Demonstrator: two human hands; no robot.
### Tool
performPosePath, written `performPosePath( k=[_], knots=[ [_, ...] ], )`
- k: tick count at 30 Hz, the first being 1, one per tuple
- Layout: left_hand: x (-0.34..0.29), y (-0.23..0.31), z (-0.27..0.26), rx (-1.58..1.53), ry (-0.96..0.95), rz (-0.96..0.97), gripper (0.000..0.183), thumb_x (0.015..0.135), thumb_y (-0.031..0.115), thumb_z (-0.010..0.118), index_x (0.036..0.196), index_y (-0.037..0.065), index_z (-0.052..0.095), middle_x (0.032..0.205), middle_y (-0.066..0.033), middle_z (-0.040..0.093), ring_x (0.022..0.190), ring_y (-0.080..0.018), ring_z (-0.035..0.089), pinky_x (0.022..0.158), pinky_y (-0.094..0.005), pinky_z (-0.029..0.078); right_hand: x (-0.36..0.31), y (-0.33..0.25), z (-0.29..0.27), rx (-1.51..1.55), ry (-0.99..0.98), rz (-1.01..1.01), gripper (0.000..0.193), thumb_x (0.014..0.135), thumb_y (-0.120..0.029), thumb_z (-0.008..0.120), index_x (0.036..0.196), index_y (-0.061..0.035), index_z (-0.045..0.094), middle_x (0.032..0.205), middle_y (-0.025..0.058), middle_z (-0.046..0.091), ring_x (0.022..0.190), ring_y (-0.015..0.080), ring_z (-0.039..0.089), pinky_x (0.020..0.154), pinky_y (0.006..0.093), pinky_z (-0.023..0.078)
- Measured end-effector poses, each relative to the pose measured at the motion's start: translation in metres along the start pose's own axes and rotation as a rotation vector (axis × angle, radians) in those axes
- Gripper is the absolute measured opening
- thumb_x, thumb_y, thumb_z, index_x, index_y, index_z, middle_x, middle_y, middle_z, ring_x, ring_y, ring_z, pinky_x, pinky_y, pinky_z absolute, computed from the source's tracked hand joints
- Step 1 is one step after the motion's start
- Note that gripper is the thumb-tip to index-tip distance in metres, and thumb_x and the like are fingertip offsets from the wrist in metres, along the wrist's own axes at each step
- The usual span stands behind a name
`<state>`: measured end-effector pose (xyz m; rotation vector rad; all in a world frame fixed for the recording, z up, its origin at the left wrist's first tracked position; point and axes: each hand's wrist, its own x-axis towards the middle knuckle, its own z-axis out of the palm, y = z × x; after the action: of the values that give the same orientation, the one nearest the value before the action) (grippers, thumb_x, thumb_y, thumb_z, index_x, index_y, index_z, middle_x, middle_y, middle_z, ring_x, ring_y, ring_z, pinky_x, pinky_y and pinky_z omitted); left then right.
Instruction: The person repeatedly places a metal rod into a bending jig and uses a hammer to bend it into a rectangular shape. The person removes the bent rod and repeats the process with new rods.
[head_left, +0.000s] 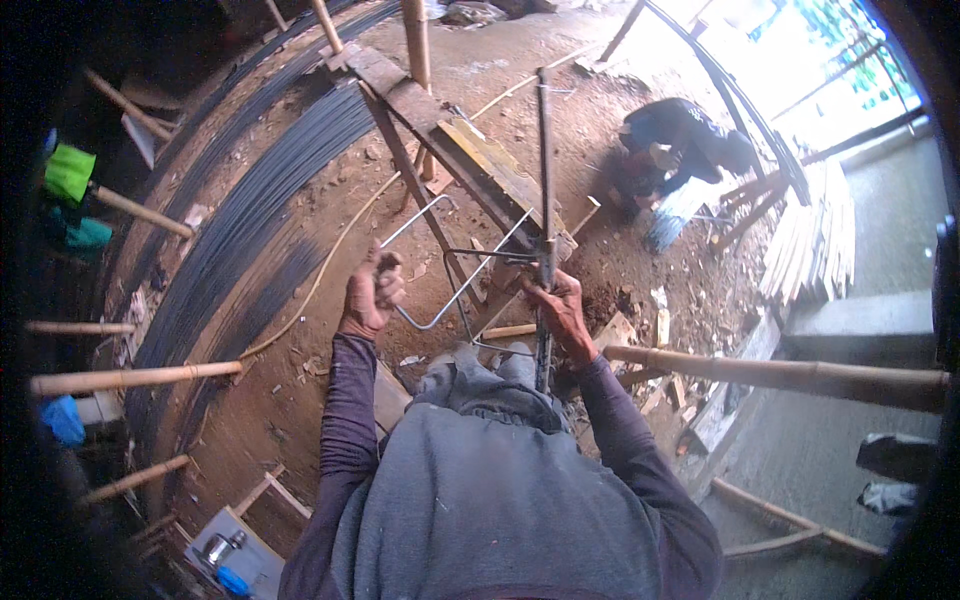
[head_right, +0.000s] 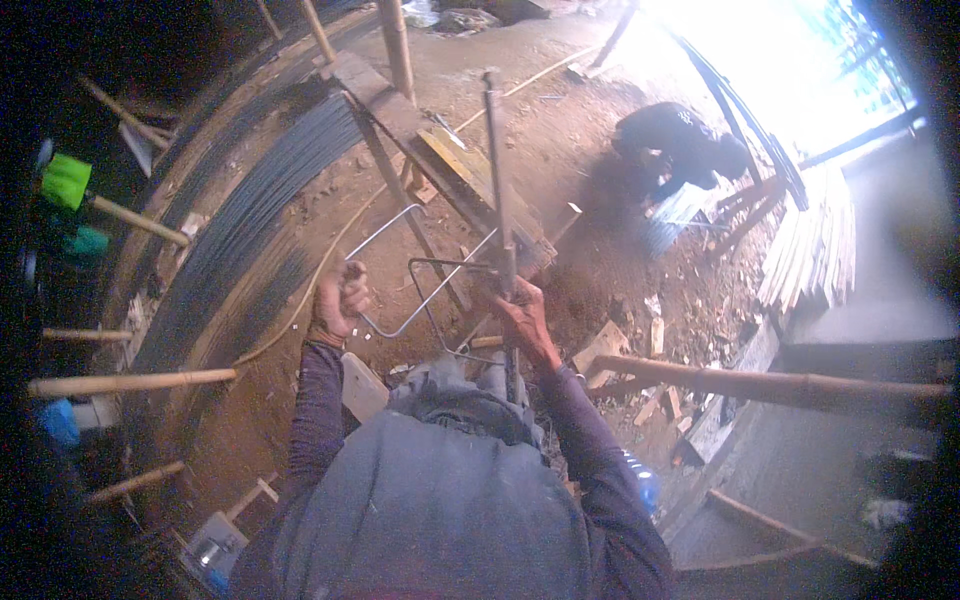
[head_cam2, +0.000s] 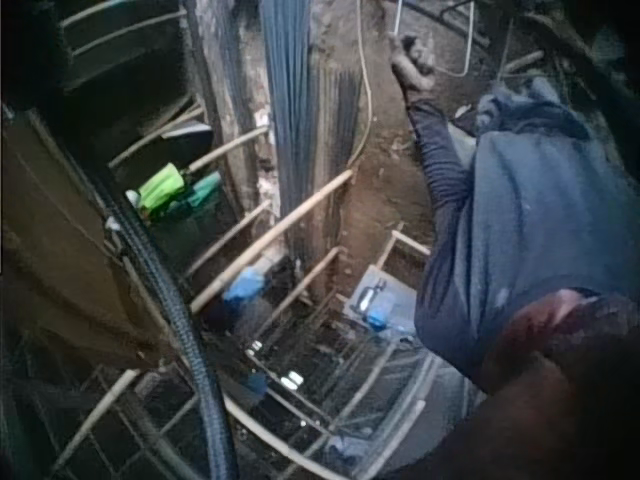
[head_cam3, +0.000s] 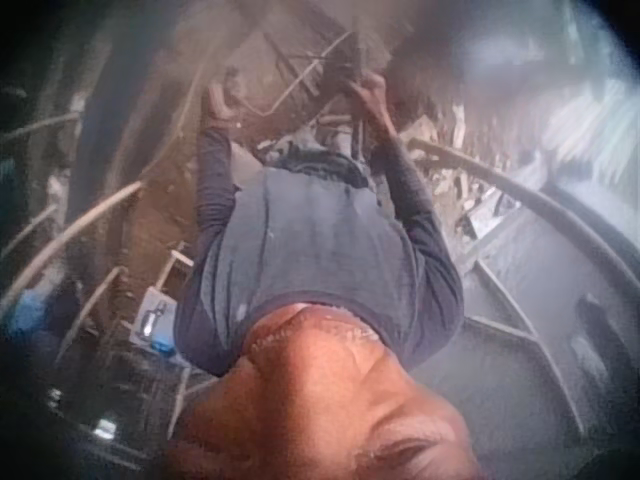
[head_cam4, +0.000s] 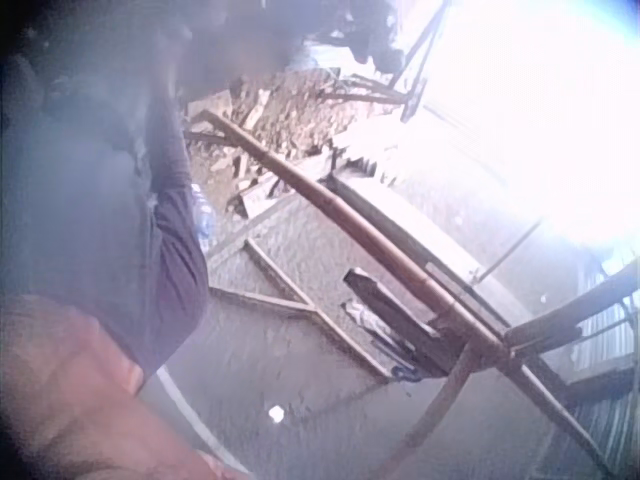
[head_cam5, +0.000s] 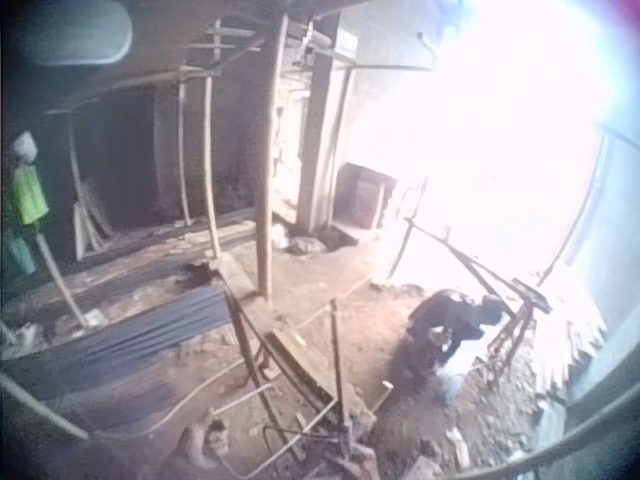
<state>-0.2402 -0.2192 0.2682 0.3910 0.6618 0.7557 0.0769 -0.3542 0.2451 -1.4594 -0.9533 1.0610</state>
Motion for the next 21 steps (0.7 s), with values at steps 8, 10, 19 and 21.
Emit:
performPosePath(
  k=[8,10,19,21],
  knots=[
    [-0.074,-0.002,-0.004,-0.643,-0.228,0.249,0.045,0.108,0.044,0.039,0.088,0.006,0.051,0.062,0.0048,0.027,0.043,-0.0063,0.017,0.037,-0.0247,0.016,0.025,0.037,-0.029,-0.094,-0.002,-0.145,0.03,0.082,-0.008,0.068,0.111,-0.0002,0.07,0.087,0.0031,0.069,0.08,0.0098,0.059,0.073,0.0288,0.051],
    [-0.107,0.002,-0.001,-0.56,-0.259,0.186,0.048,0.108,0.047,0.036,0.086,0.006,0.049,0.062,0.0053,0.026,0.043,-0.005,0.017,0.036,-0.0238,0.015,0.024,0.038,-0.037,-0.102,-0.031,-0.275,0.029,0.08,-0.006,0.063,0.108,0.0014,0.069,0.088,0.003,0.069,0.081,0.011,0.06,0.073,0.0294,0.051],
    [-0.241,0.007,-0.026,0.326,0.775,0.393,0.05,0.096,0.055,0.06,0.074,0.011,0.053,0.051,0.0107,0.027,0.035,-0.002,0.023,0.032,-0.0206,0.015,0.027,-0.018,-0.085,-0.2,-0.044,-0.216,0.023,0.087,-0.021,0.078,0.083,-0.0024,0.067,0.066,-0.0033,0.059,0.063,0.0056,0.051,0.055,0.0281,0.042],
    [-0.239,0.004,-0.037,0.481,0.938,0.488,0.044,0.096,0.049,0.065,0.075,0.011,0.055,0.051,0.0107,0.031,0.036,-0.0017,0.025,0.032,-0.022,0.016,0.036,-0.025,-0.085,-0.281,-0.079,-0.262,0.027,0.087,-0.025,0.079,0.083,-0.0012,0.066,0.067,-0.0018,0.06,0.063,0.0066,0.051,0.056,0.0293,0.043]
  ],
)
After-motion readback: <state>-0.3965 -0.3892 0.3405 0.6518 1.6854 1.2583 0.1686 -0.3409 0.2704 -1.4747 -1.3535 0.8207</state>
